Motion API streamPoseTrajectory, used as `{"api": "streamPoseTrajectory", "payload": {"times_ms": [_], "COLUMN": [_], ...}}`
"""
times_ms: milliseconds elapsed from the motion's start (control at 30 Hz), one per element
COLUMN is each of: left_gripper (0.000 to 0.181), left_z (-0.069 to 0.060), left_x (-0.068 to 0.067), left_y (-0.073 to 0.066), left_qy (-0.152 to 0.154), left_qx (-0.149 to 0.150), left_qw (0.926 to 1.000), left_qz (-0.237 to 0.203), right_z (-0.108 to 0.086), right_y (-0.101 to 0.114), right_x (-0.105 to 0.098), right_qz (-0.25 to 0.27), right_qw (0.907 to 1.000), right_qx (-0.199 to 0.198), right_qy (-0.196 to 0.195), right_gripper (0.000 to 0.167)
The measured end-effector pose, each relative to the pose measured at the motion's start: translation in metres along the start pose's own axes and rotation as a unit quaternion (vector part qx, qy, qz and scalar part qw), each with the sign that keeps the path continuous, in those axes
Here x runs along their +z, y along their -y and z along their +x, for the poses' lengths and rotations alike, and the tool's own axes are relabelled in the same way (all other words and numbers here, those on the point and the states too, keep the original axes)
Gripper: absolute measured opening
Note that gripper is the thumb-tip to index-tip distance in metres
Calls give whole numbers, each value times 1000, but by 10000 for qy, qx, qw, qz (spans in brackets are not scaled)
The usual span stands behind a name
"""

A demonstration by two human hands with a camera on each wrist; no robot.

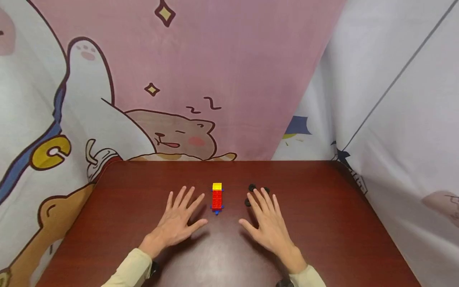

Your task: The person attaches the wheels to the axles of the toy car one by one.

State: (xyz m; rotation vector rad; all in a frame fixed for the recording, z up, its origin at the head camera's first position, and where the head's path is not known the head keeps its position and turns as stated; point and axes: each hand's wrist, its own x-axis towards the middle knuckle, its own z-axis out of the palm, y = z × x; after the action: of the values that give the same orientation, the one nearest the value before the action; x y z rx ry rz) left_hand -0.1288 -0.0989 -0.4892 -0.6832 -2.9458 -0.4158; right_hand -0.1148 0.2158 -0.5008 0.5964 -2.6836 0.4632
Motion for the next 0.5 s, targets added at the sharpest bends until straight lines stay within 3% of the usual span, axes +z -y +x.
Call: {"api": "streamPoseTrajectory", "payload": {"times_ms": [333, 500], "left_gripper": [80, 84], "left_z": [0, 1], "left_x": [-2, 0], "left_y": [-3, -3], "left_qy": [-38, -49], "left_qx": [-37, -30], "left_qw": [10000, 10000], "left_qz": [-53, -51], "right_z": [-3, -3], "right_y": [-3, -3], "right_x": [1, 2], "right_qz": [94, 633], "right_qw": [10000, 9976], "right_qx": [5, 278], "right_qy": [-23, -2], "right_gripper": [79, 79]}}
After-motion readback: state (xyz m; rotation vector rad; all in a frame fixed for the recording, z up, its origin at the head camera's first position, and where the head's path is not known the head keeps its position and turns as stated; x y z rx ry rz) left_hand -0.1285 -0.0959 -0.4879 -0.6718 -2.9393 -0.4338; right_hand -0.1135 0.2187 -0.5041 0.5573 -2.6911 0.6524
